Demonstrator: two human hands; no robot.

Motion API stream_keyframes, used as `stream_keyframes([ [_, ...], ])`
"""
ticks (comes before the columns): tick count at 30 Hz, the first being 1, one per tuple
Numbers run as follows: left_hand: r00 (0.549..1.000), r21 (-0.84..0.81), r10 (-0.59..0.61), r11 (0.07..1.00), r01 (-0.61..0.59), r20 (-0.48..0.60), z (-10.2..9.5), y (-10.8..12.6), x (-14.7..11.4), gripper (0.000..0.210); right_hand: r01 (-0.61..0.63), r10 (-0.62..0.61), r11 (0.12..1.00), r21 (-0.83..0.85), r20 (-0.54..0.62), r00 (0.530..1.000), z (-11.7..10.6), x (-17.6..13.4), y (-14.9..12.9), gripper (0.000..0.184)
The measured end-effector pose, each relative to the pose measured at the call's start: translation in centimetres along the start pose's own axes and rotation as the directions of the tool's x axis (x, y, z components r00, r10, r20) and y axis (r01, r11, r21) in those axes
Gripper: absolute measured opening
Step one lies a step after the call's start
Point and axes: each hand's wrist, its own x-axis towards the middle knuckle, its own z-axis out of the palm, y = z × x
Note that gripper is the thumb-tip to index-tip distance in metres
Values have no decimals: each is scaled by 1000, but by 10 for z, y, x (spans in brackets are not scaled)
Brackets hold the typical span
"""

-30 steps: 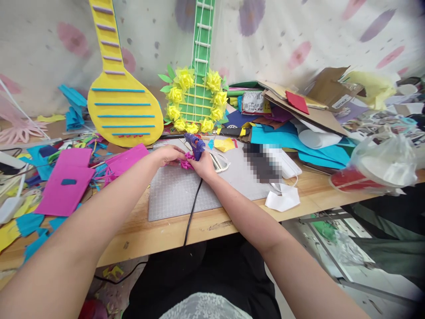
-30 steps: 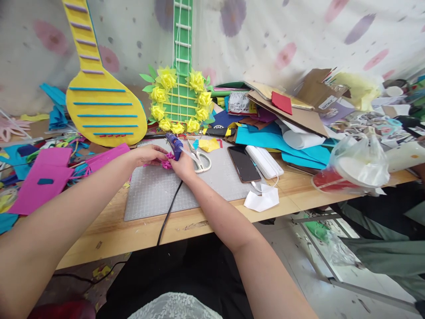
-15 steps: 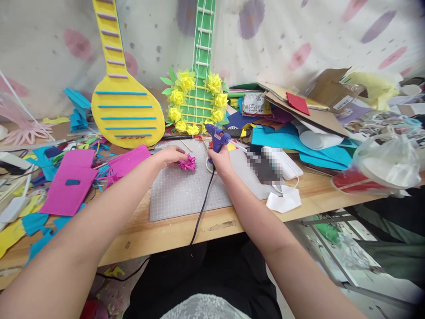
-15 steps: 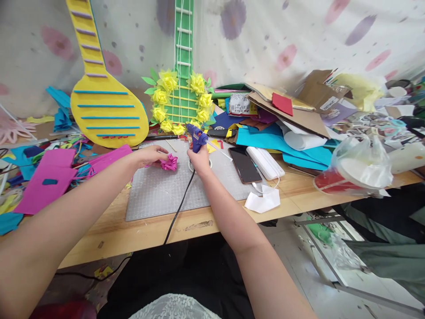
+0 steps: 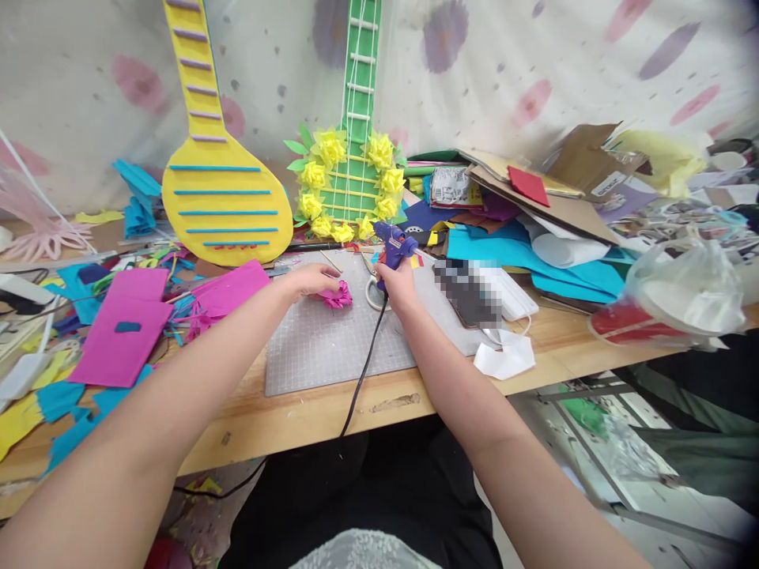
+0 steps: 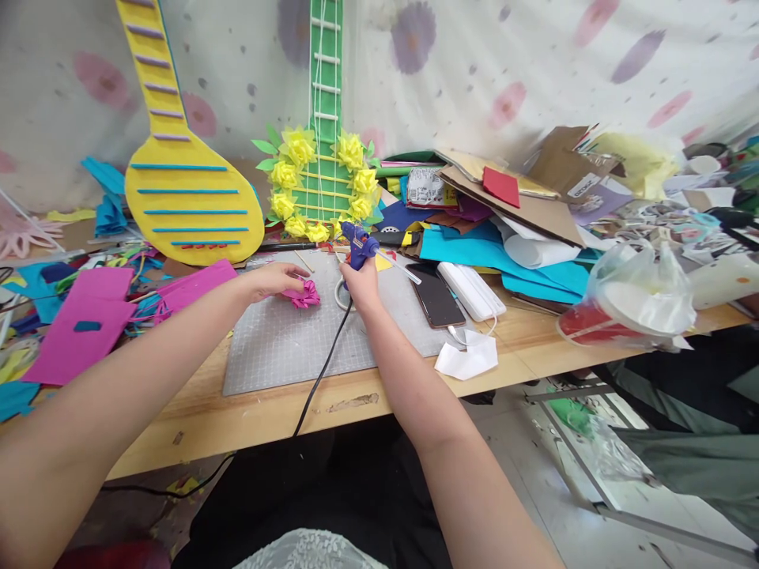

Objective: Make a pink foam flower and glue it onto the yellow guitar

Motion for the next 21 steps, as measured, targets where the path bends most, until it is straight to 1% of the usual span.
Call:
stream_keyframes([
  [3, 1000, 80, 27, 996, -27, -6, 2, -3, 3, 54, -105, 105, 993, 57, 2, 994, 0, -1, -3, 28],
  [6, 998, 106, 51, 993, -48, -28, 5, -4, 4, 54, -149, 146, 985, 90, 39, 988, 2, -4, -6, 30],
  [10, 998, 61, 50, 997, -47, -43, 7, -7, 5, 55, -170, 159, 978, 118, 93, 983, 6, -9, -8, 37],
  [14, 997, 70, 26, 997, -20, -75, 8, -8, 6, 59, -178, 159, 978, 111, 160, 974, 9, -15, -11, 36],
  [17, 995, 103, 31, 994, -21, -96, 8, -7, 4, 59, -202, 180, 972, 122, 172, 969, 9, -16, -13, 33],
  [21, 992, 114, 62, 992, -49, -111, 10, -7, 2, 55, -222, 191, 956, 193, 169, 967, 7, -16, -17, 30],
])
